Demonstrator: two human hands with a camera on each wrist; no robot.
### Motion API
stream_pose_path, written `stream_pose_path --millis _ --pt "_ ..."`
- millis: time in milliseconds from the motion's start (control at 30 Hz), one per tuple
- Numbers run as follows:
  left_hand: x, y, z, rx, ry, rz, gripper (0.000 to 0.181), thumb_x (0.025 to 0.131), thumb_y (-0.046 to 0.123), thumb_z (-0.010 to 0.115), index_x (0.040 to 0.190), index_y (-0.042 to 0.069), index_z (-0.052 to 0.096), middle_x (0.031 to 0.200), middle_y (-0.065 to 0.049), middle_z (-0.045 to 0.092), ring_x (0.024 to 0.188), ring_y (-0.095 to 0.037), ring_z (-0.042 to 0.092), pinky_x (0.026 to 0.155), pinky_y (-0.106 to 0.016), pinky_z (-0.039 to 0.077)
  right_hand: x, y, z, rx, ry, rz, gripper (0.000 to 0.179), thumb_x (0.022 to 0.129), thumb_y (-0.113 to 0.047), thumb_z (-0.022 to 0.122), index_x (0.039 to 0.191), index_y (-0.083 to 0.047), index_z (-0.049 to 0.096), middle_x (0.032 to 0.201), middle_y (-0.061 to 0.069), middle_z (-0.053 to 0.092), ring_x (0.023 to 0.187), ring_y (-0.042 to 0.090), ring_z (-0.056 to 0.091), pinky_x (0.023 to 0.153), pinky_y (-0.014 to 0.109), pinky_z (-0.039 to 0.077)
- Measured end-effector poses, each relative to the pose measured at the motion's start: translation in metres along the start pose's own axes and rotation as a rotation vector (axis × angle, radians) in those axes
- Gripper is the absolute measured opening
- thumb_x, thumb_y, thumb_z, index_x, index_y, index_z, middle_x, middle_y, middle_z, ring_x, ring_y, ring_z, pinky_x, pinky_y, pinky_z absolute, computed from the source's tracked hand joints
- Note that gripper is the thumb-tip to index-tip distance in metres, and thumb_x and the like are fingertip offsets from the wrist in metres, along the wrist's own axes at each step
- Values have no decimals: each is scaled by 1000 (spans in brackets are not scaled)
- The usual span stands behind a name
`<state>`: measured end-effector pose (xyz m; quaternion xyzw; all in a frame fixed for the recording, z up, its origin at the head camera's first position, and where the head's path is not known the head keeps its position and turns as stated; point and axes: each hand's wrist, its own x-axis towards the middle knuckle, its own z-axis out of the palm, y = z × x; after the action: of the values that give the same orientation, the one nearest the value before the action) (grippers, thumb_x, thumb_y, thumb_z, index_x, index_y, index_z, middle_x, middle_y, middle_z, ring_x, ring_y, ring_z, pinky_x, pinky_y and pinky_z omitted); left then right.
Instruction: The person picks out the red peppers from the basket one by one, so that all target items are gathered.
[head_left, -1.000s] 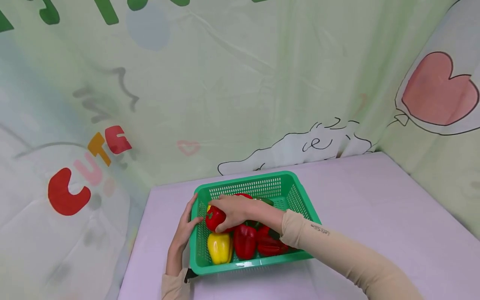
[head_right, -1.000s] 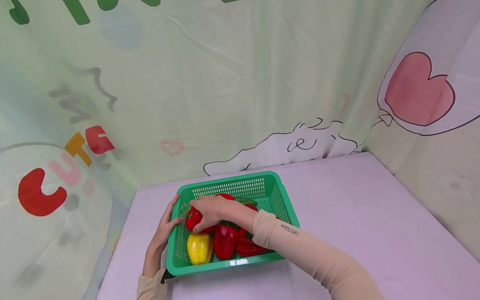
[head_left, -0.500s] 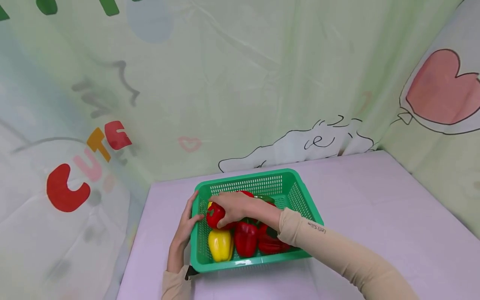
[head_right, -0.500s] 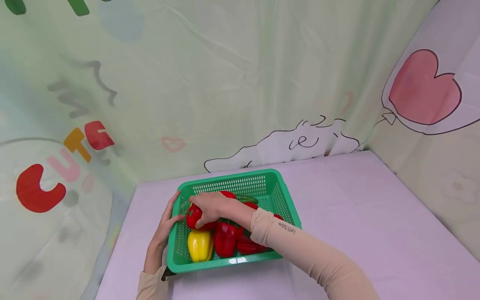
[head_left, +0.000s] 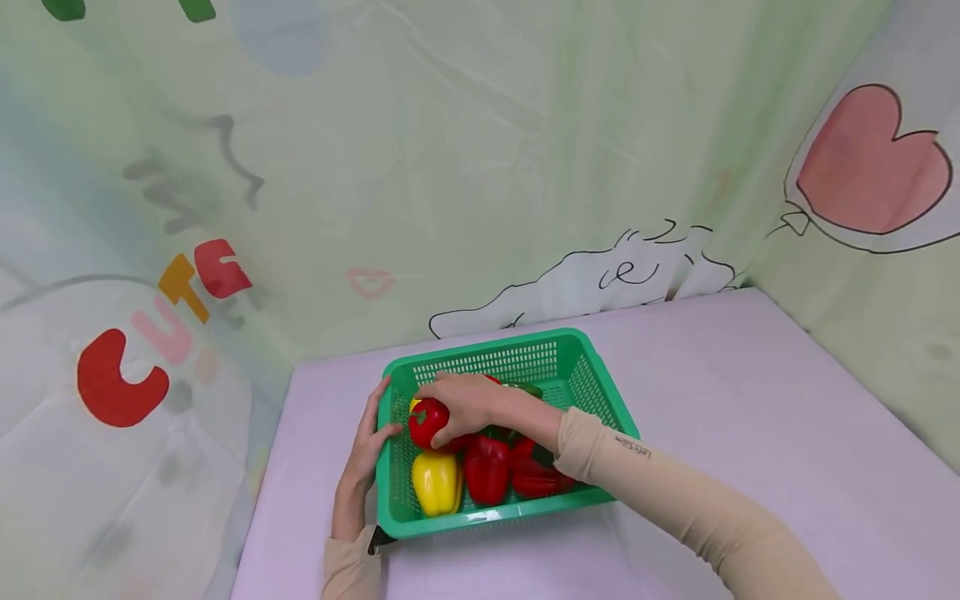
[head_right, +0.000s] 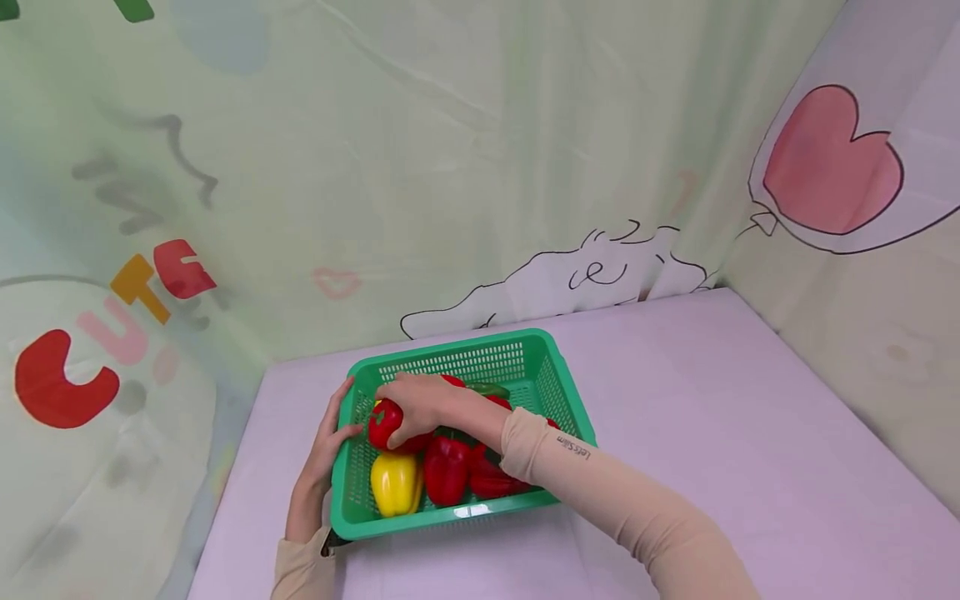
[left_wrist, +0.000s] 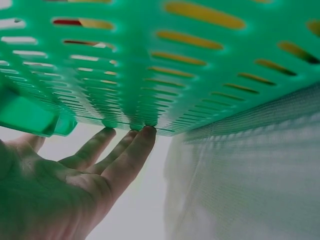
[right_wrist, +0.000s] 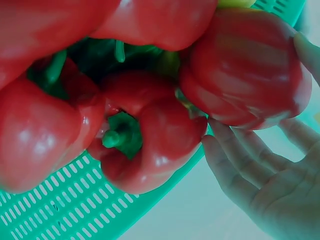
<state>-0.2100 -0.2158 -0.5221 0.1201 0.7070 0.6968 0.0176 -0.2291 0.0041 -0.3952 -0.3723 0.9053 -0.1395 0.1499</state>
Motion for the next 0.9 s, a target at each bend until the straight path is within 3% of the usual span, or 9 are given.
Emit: stream_pose_path --millis 167,700,900 --pt "0 0 -1 -7 -6 -4 72 94 2 48 158 20 22 157 -15 27 125 -39 41 90 -31 51 -2 2 -3 25 -3 27 78 80 -42 79 145 -12 47 130 10 54 107 22 57 82 35 54" --pt "3 0 5 -43 -9 2 75 91 -1 48 158 20 22 158 -15 25 125 -40 40 89 -31 51 -18 15 -18 117 -4 -64 66 81 -31 80 136 -6 52 124 5 59 108 18 56 84 28 53" --pt "0 -1 -1 -22 2 -2 74 91 -2 47 158 19 22 157 -17 26 125 -40 41 89 -30 51 -20 20 -16 147 29 -61 62 81 -33 81 131 -9 56 118 1 63 104 15 57 80 23 52"
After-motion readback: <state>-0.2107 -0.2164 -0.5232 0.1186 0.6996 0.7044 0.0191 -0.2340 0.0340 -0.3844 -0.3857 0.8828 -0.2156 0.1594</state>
